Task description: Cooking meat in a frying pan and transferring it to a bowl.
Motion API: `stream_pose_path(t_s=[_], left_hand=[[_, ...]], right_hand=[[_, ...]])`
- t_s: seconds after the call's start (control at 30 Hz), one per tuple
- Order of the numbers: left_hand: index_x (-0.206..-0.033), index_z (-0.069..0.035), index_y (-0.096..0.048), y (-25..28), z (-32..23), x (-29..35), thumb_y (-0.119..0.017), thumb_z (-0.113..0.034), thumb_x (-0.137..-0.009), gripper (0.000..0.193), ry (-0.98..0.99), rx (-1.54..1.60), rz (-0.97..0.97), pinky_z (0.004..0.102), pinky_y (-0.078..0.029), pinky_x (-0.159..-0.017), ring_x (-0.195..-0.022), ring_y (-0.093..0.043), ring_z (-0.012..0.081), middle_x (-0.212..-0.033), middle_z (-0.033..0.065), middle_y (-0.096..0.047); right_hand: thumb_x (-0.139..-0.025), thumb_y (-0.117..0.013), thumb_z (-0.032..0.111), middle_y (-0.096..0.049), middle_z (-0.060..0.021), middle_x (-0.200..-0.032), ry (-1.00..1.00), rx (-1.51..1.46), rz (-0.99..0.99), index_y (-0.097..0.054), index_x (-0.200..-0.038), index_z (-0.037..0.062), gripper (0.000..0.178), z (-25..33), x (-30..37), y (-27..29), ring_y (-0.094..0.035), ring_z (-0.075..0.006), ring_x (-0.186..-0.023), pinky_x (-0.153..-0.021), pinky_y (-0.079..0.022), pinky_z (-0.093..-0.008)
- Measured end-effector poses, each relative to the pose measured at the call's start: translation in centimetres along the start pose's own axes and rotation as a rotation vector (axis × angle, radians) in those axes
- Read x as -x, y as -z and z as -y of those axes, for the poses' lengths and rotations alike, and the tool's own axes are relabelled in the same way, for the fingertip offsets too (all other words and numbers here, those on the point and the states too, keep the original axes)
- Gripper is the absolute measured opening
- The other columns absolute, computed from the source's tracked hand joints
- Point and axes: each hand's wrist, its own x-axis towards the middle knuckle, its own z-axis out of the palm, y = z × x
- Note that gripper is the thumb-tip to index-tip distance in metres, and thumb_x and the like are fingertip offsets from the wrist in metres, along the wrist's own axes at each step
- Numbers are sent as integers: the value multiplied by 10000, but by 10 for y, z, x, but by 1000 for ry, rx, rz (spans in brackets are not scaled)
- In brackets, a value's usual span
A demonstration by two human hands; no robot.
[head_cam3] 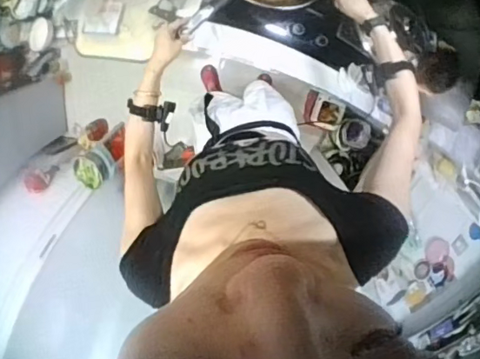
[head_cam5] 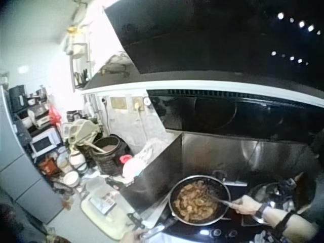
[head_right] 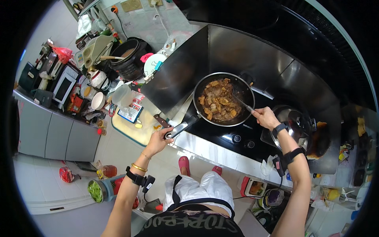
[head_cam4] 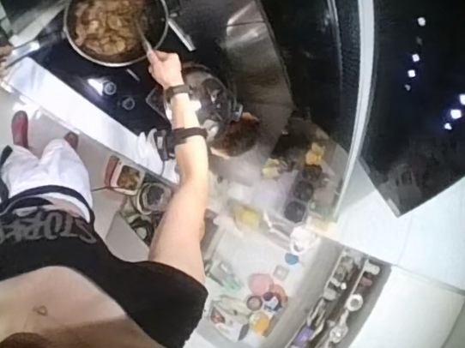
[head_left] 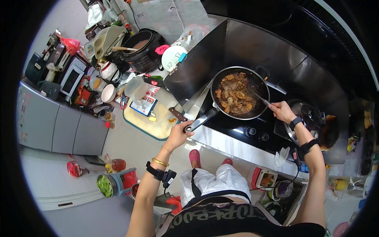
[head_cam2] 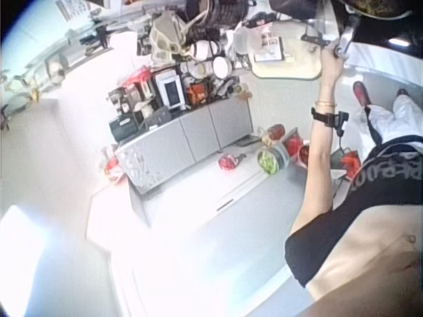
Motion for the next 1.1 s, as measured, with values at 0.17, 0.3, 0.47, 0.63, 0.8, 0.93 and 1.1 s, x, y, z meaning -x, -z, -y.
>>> stream_pose_path(t_s=[0.17, 0.3, 0.47, 0.63, 0.8, 0.93, 1.1], left_hand=[[-1219, -60, -608, -6, 23, -13, -772, -117, -732, 517, -63, 203, -81, 301, -489, -705, -710, -613, 182, -836, 122, -670], [-1284, 21, -531, -8, 2, -4, -700, 47, -791, 521, 3, 191, 7, 228, -475, -739, -820, -563, 78, -992, 23, -634], [-1284, 27, -529, -8, -2, 2, -706, 40, -789, 526, 43, 164, 5, 235, -479, -738, -815, -564, 86, -991, 25, -634], [-1275, 31, -538, -15, -3, 0, -728, 22, -777, 533, 32, 175, 21, 224, -467, -690, -773, -535, 68, -963, 10, -627], [-1265, 20, -553, -11, -12, 7, -729, 19, -778, 518, 51, 169, 11, 209, -465, -683, -764, -522, 57, -937, -8, -615], [-1220, -79, -619, -22, 4, 6, -781, -120, -724, 523, -43, 223, -82, 288, -480, -661, -641, -557, 139, -744, 77, -642], [-1219, -81, -620, -21, 6, 7, -784, -123, -723, 525, -45, 234, -31, 289, -479, -664, -648, -552, 140, -757, 73, -644]], right_hand=[[-882, -598, 229, -551, -289, -674, 462, 464, -274, -636, -1045, -14, 295, 14, 52, -21, -604, -426, -685, -602, -491, -410], [-885, -584, 219, -621, -193, -684, 568, 831, -410, -591, -1097, 42, 276, 5, 96, -40, -611, -396, -597, -529, -494, -480], [-879, -609, 237, -585, -145, -671, 618, 1045, -517, -581, -1198, 69, 362, 6, 130, -24, -589, -322, -506, -464, -473, -432], [-869, -603, 204, -633, -188, -681, 481, 952, -438, -664, -1042, 39, 247, 9, 91, 36, -638, -344, -630, -557, -505, -435], [-910, -601, 175, -489, 15, -537, -128, 104, 64, -684, -921, -24, 217, 28, 68, 65, -440, -51, -443, -404, -322, -202], [-929, -587, 196, -538, -34, -635, -373, -368, 180, -601, -896, 42, 158, 14, 56, 34, -336, -36, -395, -333, -216, -190], [-937, -582, 254, -520, -35, -620, -214, -512, 156, -588, -865, 30, 235, -21, 32, -29, -347, -43, -400, -352, -228, -186]])
